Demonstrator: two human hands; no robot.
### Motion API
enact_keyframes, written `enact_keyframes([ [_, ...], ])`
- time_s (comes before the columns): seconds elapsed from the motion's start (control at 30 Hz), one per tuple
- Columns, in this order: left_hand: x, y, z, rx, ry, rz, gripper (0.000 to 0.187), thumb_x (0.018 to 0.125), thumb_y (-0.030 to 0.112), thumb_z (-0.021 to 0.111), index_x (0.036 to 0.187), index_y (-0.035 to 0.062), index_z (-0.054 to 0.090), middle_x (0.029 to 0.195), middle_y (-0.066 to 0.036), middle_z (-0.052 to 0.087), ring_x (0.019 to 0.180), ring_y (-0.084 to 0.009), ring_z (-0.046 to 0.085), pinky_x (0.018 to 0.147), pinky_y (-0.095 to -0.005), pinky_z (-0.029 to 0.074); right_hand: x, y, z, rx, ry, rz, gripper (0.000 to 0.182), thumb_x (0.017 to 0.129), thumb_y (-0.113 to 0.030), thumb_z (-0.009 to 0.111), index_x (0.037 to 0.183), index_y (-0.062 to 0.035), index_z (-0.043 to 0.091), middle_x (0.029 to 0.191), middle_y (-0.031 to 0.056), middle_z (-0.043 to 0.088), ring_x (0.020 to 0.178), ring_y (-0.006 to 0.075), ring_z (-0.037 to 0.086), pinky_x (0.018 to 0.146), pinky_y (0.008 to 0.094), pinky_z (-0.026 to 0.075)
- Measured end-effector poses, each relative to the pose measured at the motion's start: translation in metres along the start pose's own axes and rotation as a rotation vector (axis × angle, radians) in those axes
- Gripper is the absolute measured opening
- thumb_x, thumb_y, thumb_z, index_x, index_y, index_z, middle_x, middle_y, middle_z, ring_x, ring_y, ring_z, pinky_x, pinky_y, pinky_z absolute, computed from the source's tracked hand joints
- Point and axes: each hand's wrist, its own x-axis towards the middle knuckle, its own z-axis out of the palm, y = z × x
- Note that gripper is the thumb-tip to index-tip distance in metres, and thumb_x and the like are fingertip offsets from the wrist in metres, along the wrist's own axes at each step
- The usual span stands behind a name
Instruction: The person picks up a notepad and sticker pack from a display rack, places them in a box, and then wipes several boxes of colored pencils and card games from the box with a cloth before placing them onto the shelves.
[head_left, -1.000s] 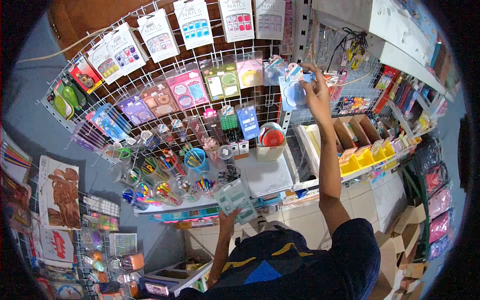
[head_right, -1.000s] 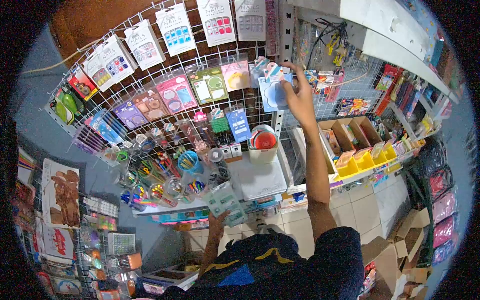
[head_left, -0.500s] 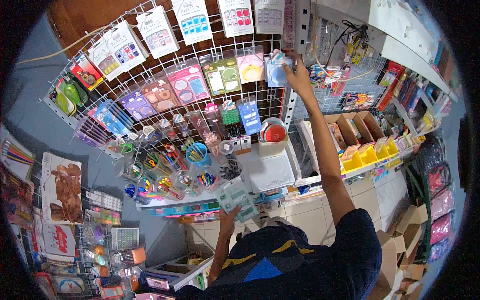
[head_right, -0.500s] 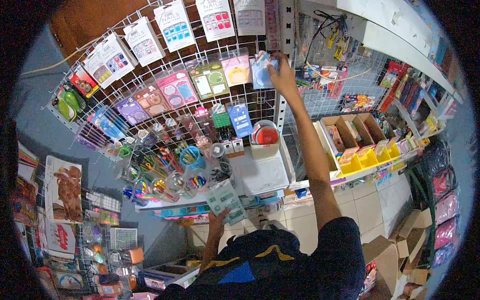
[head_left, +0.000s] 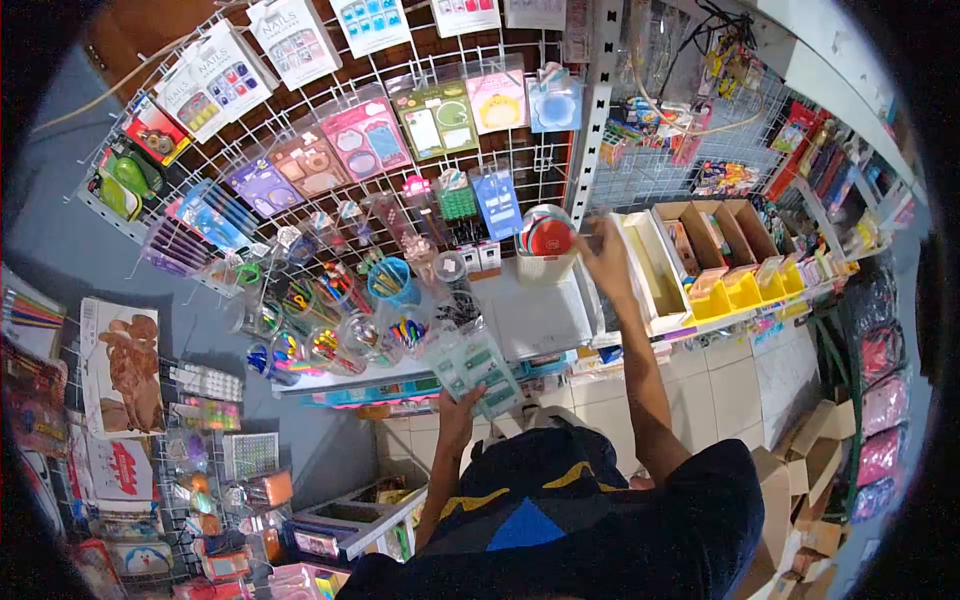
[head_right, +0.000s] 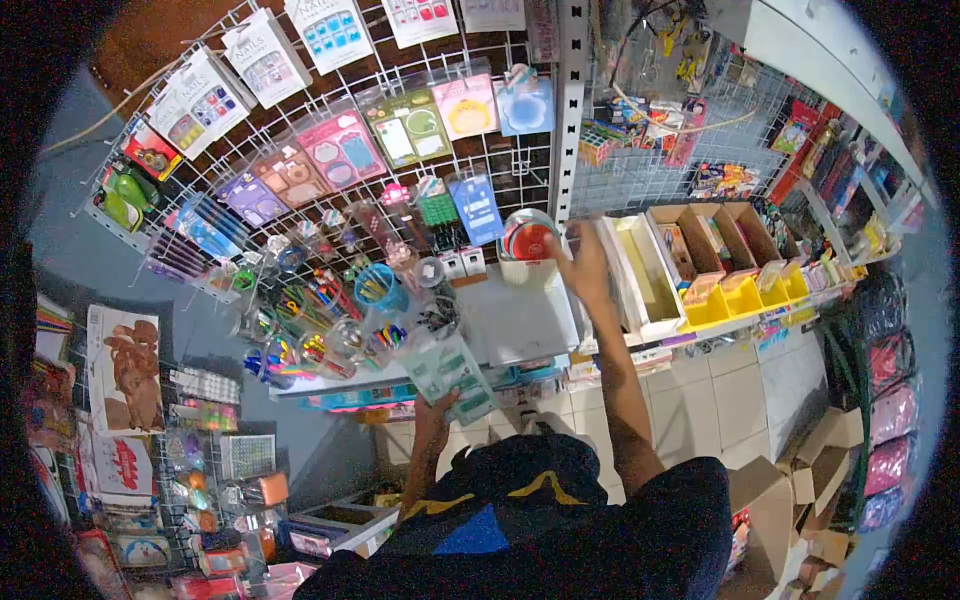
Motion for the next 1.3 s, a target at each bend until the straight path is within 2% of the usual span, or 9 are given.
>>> enact_keyframes([
  [0.07, 0.001, -0.003, 0.006, -0.016, 0.005, 0.023, 0.038, 0.079, 0.000, 0.069, 0.114, -0.0007, 0.054, 0.108, -0.010, 0.062, 0.097, -0.0207, 0.061, 0.085, -0.0361, 0.051, -0.015, 0.011, 0.016, -0.089, -0.073, -0.098, 0.042, 0.079, -0.028, 0.072, 0.108, -0.0024, 0.057, 0.097, 0.0155, 0.059, 0.089, 0.0302, 0.058, 0.078, 0.0398, 0.048],
  [0.3, 0.004, 0.003, 0.019, 0.117, -0.079, 0.016, 0.038, 0.077, 0.006, 0.074, 0.111, -0.0006, 0.056, 0.104, -0.011, 0.064, 0.094, -0.0208, 0.063, 0.085, -0.0375, 0.051, -0.024, 0.044, 0.055, -0.692, -0.195, -0.240, 0.029, 0.078, -0.026, 0.067, 0.106, -0.0169, 0.065, 0.099, 0.0063, 0.061, 0.103, 0.0282, 0.050, 0.088, 0.0453, 0.040],
  [0.5, -0.013, -0.004, 0.014, 0.108, 0.031, 0.020, 0.039, 0.078, 0.006, 0.073, 0.111, -0.0011, 0.055, 0.106, -0.011, 0.063, 0.096, -0.0214, 0.061, 0.086, -0.0374, 0.050, -0.026, 0.048, 0.031, -0.695, -0.356, -0.227, 0.021, 0.084, -0.023, 0.060, 0.104, -0.0204, 0.066, 0.100, 0.0032, 0.063, 0.099, 0.0265, 0.059, 0.082, 0.0448, 0.047],
  [0.63, -0.021, -0.010, 0.009, 0.076, 0.034, -0.009, 0.039, 0.078, 0.005, 0.073, 0.112, -0.0013, 0.054, 0.107, -0.011, 0.063, 0.097, -0.0211, 0.061, 0.087, -0.0372, 0.050, -0.037, 0.057, 0.025, -0.455, -0.420, -0.154, 0.020, 0.088, -0.019, 0.055, 0.105, -0.0142, 0.064, 0.105, 0.0105, 0.064, 0.090, 0.0327, 0.064, 0.073, 0.0435, 0.054],
  [0.73, -0.022, -0.009, 0.010, 0.040, 0.017, 0.003, 0.039, 0.078, 0.005, 0.073, 0.113, -0.0014, 0.054, 0.107, -0.011, 0.063, 0.097, -0.0209, 0.061, 0.087, -0.0366, 0.050, -0.045, 0.068, 0.031, -0.357, -0.292, -0.241, 0.019, 0.089, -0.018, 0.054, 0.104, -0.0113, 0.063, 0.104, 0.0128, 0.065, 0.085, 0.0357, 0.064, 0.072, 0.0457, 0.053],
  [0.83, -0.014, -0.008, 0.009, 0.077, 0.007, 0.014, 0.039, 0.078, 0.004, 0.072, 0.113, -0.0013, 0.055, 0.107, -0.012, 0.063, 0.097, -0.0205, 0.062, 0.086, -0.0360, 0.051, -0.052, 0.060, 0.028, -0.282, -0.350, -0.104, 0.018, 0.087, -0.011, 0.057, 0.103, -0.0051, 0.062, 0.104, 0.0175, 0.064, 0.094, 0.0364, 0.062, 0.079, 0.0420, 0.052],
  [0.93, -0.010, -0.004, 0.011, 0.127, 0.017, 0.008, 0.038, 0.078, 0.004, 0.072, 0.112, -0.0012, 0.055, 0.106, -0.012, 0.064, 0.095, -0.0204, 0.063, 0.085, -0.0355, 0.051, -0.053, 0.061, 0.030, -0.282, -0.306, -0.224, 0.018, 0.089, -0.014, 0.054, 0.104, -0.0078, 0.062, 0.103, 0.0146, 0.064, 0.087, 0.0360, 0.064, 0.074, 0.0450, 0.053],
  [1.03, -0.011, -0.001, 0.015, 0.107, 0.062, -0.008, 0.040, 0.078, 0.004, 0.072, 0.113, -0.0010, 0.054, 0.107, -0.011, 0.063, 0.096, -0.0210, 0.062, 0.085, -0.0360, 0.051, -0.048, 0.047, 0.034, -0.247, -0.293, -0.235, 0.018, 0.086, -0.008, 0.058, 0.102, -0.0021, 0.062, 0.103, 0.0183, 0.064, 0.093, 0.0359, 0.062, 0.079, 0.0417, 0.051],
  [1.3, -0.017, -0.009, 0.007, 0.150, 0.067, -0.009, 0.051, 0.076, 0.003, 0.074, 0.120, 0.0001, 0.048, 0.111, -0.011, 0.059, 0.100, -0.0228, 0.060, 0.086, -0.0368, 0.052, -0.045, 0.041, 0.060, -0.269, -0.360, -0.189, 0.018, 0.086, -0.011, 0.056, 0.101, -0.0037, 0.063, 0.105, 0.0184, 0.063, 0.089, 0.0354, 0.063, 0.077, 0.0441, 0.052],
])
